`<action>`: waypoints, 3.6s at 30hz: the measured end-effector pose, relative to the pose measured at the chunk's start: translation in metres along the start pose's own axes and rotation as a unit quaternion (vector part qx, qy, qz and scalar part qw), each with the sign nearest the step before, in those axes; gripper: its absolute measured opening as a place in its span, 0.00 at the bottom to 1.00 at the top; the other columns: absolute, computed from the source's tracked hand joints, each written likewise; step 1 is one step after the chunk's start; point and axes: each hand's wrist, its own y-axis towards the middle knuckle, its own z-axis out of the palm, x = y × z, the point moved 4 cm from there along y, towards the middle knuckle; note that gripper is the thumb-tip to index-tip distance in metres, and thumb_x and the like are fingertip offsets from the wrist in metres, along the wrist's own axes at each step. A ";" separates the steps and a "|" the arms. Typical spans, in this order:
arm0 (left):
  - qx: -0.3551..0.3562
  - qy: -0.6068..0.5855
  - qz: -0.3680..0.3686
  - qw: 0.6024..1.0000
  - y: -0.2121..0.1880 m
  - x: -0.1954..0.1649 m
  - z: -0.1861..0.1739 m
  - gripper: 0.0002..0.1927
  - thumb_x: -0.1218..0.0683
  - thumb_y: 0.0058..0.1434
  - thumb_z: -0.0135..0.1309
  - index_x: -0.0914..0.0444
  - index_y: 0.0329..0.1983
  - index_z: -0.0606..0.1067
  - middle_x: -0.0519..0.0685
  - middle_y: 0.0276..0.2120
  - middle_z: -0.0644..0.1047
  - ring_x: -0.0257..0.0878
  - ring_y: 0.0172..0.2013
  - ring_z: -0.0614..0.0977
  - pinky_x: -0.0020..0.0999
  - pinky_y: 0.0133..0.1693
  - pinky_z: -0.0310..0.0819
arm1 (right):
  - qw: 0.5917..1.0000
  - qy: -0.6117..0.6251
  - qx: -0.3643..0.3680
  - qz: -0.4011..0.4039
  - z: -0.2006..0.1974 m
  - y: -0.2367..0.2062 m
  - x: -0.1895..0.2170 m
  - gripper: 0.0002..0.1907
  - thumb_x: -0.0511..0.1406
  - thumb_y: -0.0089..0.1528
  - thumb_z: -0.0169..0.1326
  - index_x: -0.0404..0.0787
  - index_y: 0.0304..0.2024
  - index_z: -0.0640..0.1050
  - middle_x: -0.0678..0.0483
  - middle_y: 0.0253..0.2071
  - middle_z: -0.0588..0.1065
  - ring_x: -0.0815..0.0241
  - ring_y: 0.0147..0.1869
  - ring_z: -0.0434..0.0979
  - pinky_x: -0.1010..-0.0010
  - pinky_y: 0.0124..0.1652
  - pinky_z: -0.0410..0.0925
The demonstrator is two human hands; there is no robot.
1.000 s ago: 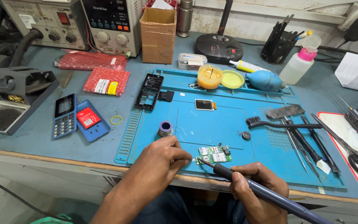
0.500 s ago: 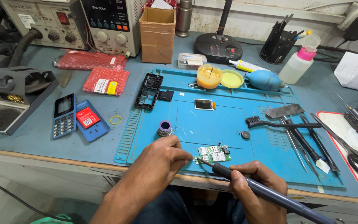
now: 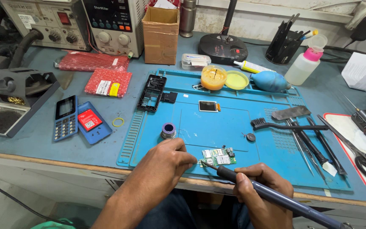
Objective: The person solders components onto a small green circuit board on a blue silicone mat, applying solder wire with one hand and a soldering iron with the other. They reposition and flip the board repeatedly while soldering different edges, then lift the board and fit it into a black phone frame at the end.
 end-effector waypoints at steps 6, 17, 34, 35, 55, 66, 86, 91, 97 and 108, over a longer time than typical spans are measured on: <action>-0.002 0.005 0.010 1.000 0.000 -0.001 0.000 0.08 0.58 0.59 0.56 0.62 0.37 0.84 0.52 0.32 0.77 0.49 0.40 0.80 0.43 0.42 0.75 | 1.000 -0.003 -0.001 0.006 0.000 0.001 0.003 0.09 0.32 0.59 0.57 0.27 0.35 0.82 0.49 0.19 0.76 0.65 0.23 0.74 0.72 0.26 0.67; -0.003 0.039 0.025 0.999 0.000 -0.003 0.000 0.10 0.62 0.55 0.55 0.61 0.37 0.84 0.53 0.32 0.76 0.50 0.40 0.80 0.44 0.41 0.75 | 0.999 -0.032 0.009 0.035 0.000 0.006 0.011 0.10 0.33 0.60 0.57 0.29 0.33 0.81 0.50 0.18 0.75 0.67 0.22 0.72 0.73 0.24 0.66; -0.014 0.013 0.031 0.999 -0.002 -0.003 0.000 0.07 0.60 0.57 0.57 0.63 0.36 0.83 0.53 0.31 0.76 0.50 0.39 0.80 0.43 0.41 0.75 | 0.999 0.015 0.019 0.034 -0.001 0.007 0.001 0.10 0.33 0.60 0.57 0.28 0.36 0.80 0.49 0.19 0.77 0.66 0.22 0.74 0.73 0.25 0.68; -0.014 0.015 0.029 0.999 -0.002 -0.004 0.000 0.07 0.60 0.57 0.57 0.63 0.36 0.83 0.53 0.31 0.76 0.50 0.39 0.80 0.44 0.41 0.75 | 0.999 0.013 0.019 0.030 -0.001 0.007 0.001 0.10 0.33 0.60 0.57 0.28 0.35 0.80 0.49 0.19 0.77 0.66 0.22 0.73 0.73 0.25 0.68; -0.022 0.033 0.033 0.999 -0.001 0.000 0.007 0.10 0.63 0.55 0.56 0.61 0.38 0.83 0.52 0.33 0.76 0.50 0.42 0.79 0.43 0.42 0.75 | 0.997 -0.016 0.000 0.078 -0.008 0.014 -0.009 0.08 0.31 0.59 0.57 0.28 0.34 0.78 0.44 0.18 0.75 0.60 0.23 0.74 0.66 0.27 0.68; -0.031 0.039 0.044 0.998 -0.001 0.000 0.007 0.10 0.63 0.54 0.55 0.61 0.37 0.84 0.53 0.33 0.76 0.51 0.42 0.79 0.44 0.43 0.75 | 0.999 -0.014 0.026 0.025 -0.008 0.013 -0.008 0.08 0.33 0.59 0.58 0.30 0.33 0.78 0.48 0.18 0.75 0.63 0.24 0.73 0.69 0.27 0.67; -0.013 -0.001 0.003 1.000 -0.001 0.000 0.002 0.07 0.58 0.59 0.58 0.62 0.38 0.84 0.52 0.32 0.77 0.49 0.39 0.81 0.43 0.41 0.75 | 0.999 0.017 -0.006 0.044 -0.004 0.011 -0.004 0.12 0.34 0.60 0.55 0.27 0.34 0.80 0.44 0.16 0.76 0.60 0.19 0.74 0.67 0.24 0.68; -0.015 0.001 0.006 1.000 -0.001 0.000 0.003 0.07 0.58 0.59 0.59 0.62 0.37 0.84 0.52 0.32 0.77 0.49 0.39 0.81 0.43 0.41 0.75 | 0.999 0.024 0.002 0.038 -0.004 0.011 -0.005 0.11 0.34 0.60 0.56 0.28 0.35 0.77 0.45 0.16 0.75 0.61 0.20 0.72 0.68 0.24 0.67; -0.014 0.003 0.007 1.000 -0.002 0.001 0.003 0.06 0.58 0.59 0.59 0.62 0.37 0.84 0.52 0.32 0.77 0.49 0.39 0.81 0.43 0.41 0.75 | 0.999 0.003 0.011 0.043 -0.004 0.010 -0.005 0.12 0.35 0.60 0.57 0.28 0.33 0.80 0.46 0.16 0.75 0.62 0.20 0.73 0.68 0.25 0.68; -0.014 0.001 0.012 1.000 -0.002 0.000 0.003 0.06 0.59 0.59 0.58 0.63 0.36 0.84 0.53 0.32 0.77 0.50 0.39 0.80 0.43 0.42 0.75 | 0.999 0.031 -0.024 0.023 -0.002 0.010 0.006 0.11 0.34 0.60 0.56 0.30 0.39 0.80 0.45 0.17 0.76 0.60 0.21 0.75 0.68 0.25 0.69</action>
